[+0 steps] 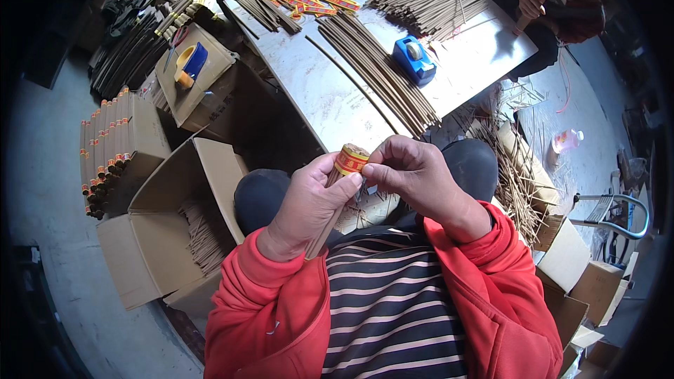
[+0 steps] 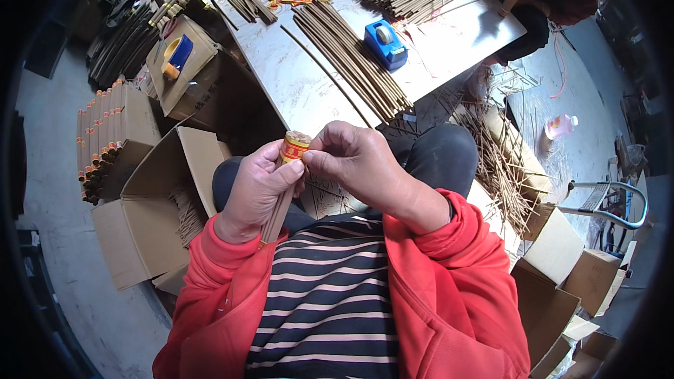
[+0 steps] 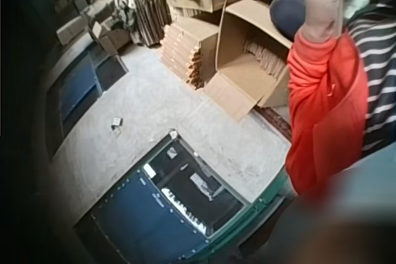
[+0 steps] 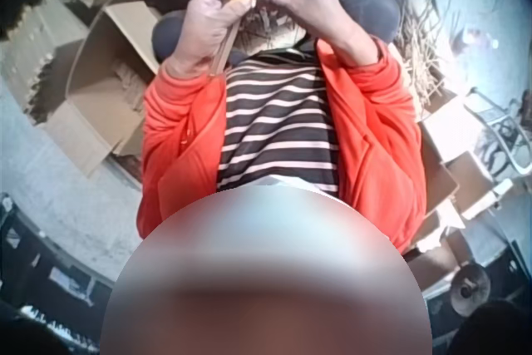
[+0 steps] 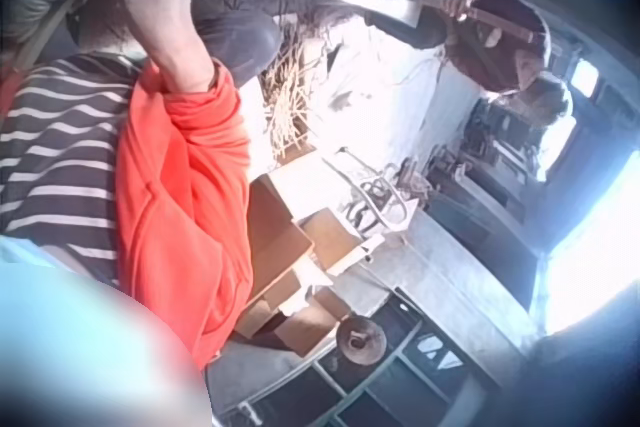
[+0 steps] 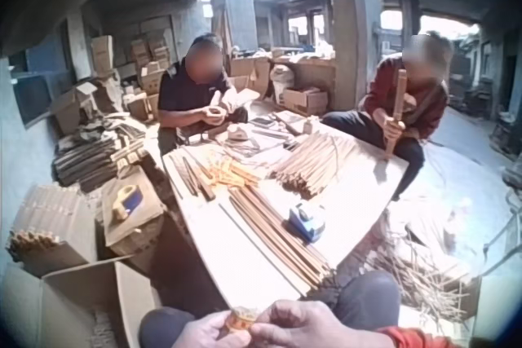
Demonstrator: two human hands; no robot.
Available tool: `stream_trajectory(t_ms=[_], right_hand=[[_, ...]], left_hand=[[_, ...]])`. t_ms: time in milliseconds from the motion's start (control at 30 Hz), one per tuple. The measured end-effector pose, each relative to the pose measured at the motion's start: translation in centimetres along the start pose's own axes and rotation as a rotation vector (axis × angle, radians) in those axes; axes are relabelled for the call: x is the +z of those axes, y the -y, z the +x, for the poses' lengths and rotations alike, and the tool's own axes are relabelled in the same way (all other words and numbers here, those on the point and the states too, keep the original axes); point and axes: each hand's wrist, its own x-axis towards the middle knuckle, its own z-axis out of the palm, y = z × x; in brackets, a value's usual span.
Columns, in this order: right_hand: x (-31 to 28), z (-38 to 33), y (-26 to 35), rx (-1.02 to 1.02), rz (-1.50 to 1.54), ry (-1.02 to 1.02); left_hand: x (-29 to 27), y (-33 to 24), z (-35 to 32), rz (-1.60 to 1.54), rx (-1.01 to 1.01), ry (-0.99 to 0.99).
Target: The person gathers thin wooden sticks from a table, aligns them into bundles, and wraps each bundle with a small paper label. The person places the finished bundles into a cardboard box and repeats the process with additional sticks.
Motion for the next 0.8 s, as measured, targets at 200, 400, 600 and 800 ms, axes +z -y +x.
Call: stream_trajectory(t_ms=[200, 400, 600, 800], right_hand=[[0.2, 0.1, 0.4, 0.071, -0.057, -0.082], [0.0, 0.5, -1.0, -0.070, 0.044, -0.095], [-0.2, 1.0, -2.0, -0.176, 0.295, 0.036], [-0.9, 1.9, -2.3, -0.276, 0.141, 0.139]], left_hand=[[0.2, 0.0, -0.1, 0.068, 0.036, 0.014], [-0.2, 0.1, 0.0, 0.069, 0.003, 0.025], [-1.2, 0.0, 0.4, -0.114, -0.057, 0.173], [-1.8, 0.1, 0.7, -0.266, -0.130, 0.325]])
